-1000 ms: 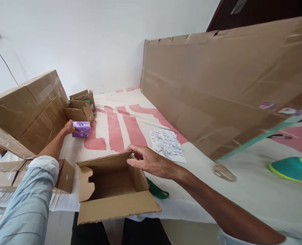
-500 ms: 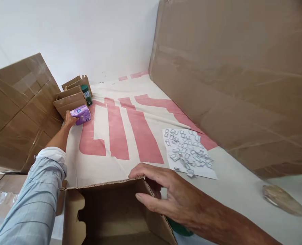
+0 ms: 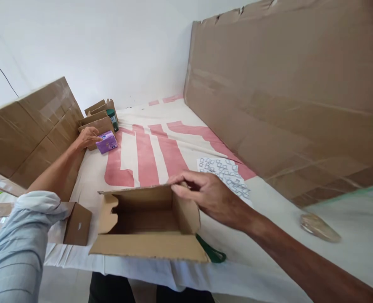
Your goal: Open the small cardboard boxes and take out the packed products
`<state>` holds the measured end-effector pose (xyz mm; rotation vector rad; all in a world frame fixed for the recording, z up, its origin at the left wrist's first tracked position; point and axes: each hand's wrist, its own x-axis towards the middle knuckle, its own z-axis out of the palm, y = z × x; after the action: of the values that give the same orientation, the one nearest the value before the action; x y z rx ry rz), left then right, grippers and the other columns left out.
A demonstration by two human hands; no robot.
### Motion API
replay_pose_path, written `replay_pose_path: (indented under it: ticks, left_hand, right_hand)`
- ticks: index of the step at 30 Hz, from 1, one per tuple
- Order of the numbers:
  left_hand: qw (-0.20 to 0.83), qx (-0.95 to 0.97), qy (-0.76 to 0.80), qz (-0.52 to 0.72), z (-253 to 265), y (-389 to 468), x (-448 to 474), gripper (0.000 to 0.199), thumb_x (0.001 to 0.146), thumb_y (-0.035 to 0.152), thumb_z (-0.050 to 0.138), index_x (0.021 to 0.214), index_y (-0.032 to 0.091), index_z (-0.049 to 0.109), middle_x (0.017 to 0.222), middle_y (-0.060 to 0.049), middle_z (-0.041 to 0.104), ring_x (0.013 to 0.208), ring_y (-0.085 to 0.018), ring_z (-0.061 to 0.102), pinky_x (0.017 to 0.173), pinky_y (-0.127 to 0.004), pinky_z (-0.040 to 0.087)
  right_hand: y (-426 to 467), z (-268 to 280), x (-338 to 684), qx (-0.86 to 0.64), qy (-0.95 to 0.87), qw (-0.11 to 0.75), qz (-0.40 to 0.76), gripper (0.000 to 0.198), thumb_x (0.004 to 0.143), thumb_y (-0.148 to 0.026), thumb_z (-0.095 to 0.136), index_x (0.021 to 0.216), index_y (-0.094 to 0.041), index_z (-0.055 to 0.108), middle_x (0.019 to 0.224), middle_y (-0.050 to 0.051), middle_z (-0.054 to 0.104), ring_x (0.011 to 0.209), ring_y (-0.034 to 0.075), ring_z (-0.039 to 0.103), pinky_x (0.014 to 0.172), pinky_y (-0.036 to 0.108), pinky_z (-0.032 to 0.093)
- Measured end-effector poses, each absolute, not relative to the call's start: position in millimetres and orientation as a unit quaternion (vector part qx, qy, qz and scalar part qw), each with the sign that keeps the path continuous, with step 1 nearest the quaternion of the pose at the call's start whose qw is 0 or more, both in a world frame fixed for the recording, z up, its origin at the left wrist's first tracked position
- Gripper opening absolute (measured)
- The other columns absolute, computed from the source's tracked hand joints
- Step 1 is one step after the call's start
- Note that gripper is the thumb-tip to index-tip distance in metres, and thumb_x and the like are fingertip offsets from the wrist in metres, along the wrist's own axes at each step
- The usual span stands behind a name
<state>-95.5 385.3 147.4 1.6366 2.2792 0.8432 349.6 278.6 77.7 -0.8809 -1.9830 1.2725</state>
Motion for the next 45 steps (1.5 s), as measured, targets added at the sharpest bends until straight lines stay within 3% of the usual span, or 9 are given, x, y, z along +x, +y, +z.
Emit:
replay_pose_path:
  ticks: [7,12,14,16,18,20,26,32,45]
  left_hand:
    - [0.235,0.755,0.567,0.230,214,259,-7,0.046,0.082,0.060,0.082,0.102,0.018,0.081,0.098,-0.008,0.078,0.096,-0.029,0.074,0.084,-0.038,0.057]
    - [0.096,0.824,0.556,-0.046,176,213,35,0.089,0.069,0.041,0.095,0.148,0.023,0.058,0.142,-0.015,0.069,0.129,-0.038,0.066,0.105,-0.047,0.052]
    - [0.019,0.799,0.584,-0.144,150,220,37,0.079,0.075,0.029,0.090,0.146,0.019,0.057,0.136,-0.017,0.071,0.121,-0.038,0.070,0.099,-0.046,0.052]
    - [-0.029,0.766,0.617,-0.181,128,234,30,0.048,0.085,0.022,0.077,0.132,0.019,0.066,0.120,-0.016,0.077,0.106,-0.036,0.075,0.088,-0.042,0.053]
    - [-0.067,0.742,0.645,-0.170,113,251,17,0.026,0.096,0.018,0.060,0.120,0.020,0.071,0.111,-0.015,0.078,0.100,-0.033,0.076,0.082,-0.041,0.051]
    - [-0.091,0.728,0.662,-0.152,107,268,0,0.028,0.101,0.017,0.048,0.116,0.019,0.072,0.110,-0.018,0.078,0.101,-0.034,0.075,0.083,-0.042,0.050]
    - [-0.143,0.691,0.699,-0.120,101,312,-52,0.035,0.098,0.012,0.044,0.119,0.016,0.071,0.114,-0.022,0.075,0.109,-0.037,0.073,0.094,-0.047,0.046]
    - [-0.172,0.671,0.715,-0.097,88,351,-85,0.036,0.101,0.016,0.040,0.121,0.018,0.070,0.120,-0.022,0.074,0.114,-0.036,0.070,0.099,-0.048,0.042]
    - [-0.177,0.631,0.753,-0.050,75,416,-92,0.042,0.098,0.014,0.041,0.132,0.019,0.064,0.129,-0.023,0.070,0.119,-0.038,0.065,0.107,-0.054,0.037]
  right_hand:
    - [330,67,306,-0.325,-0.708,0.403,0.481,0.028,0.077,-0.049,0.065,0.074,-0.021,0.070,0.066,0.001,0.059,0.061,0.016,0.051,0.056,0.030,0.041]
    - [366,59,240,-0.301,-0.673,0.452,0.502,0.030,0.077,-0.048,0.069,0.068,-0.021,0.061,0.067,0.000,0.059,0.063,0.016,0.055,0.057,0.029,0.048]
    - [372,59,218,-0.296,-0.659,0.446,0.529,0.033,0.084,-0.051,0.067,0.074,-0.020,0.060,0.071,0.001,0.061,0.065,0.016,0.058,0.060,0.029,0.052]
    - [373,60,208,-0.300,-0.658,0.435,0.536,0.033,0.093,-0.052,0.061,0.090,-0.019,0.063,0.087,0.005,0.068,0.073,0.017,0.065,0.066,0.031,0.057]
    - [368,59,214,-0.313,-0.679,0.437,0.501,0.033,0.098,-0.049,0.056,0.106,-0.018,0.064,0.109,0.011,0.071,0.086,0.021,0.069,0.074,0.035,0.060]
    - [356,57,234,-0.322,-0.720,0.437,0.432,0.032,0.099,-0.046,0.057,0.113,-0.019,0.065,0.119,0.012,0.070,0.096,0.023,0.070,0.082,0.038,0.060]
    - [290,16,322,-0.314,-0.836,0.358,0.272,0.023,0.104,-0.039,0.054,0.112,-0.023,0.067,0.103,0.008,0.071,0.092,0.024,0.071,0.082,0.038,0.059]
    - [239,-64,378,-0.366,-0.869,0.291,0.161,0.027,0.105,-0.043,0.056,0.123,-0.025,0.065,0.116,0.010,0.074,0.105,0.028,0.073,0.084,0.039,0.060]
    - [218,-96,382,-0.368,-0.867,0.335,0.031,0.026,0.106,-0.036,0.055,0.125,-0.020,0.064,0.116,0.013,0.074,0.101,0.029,0.070,0.087,0.042,0.055]
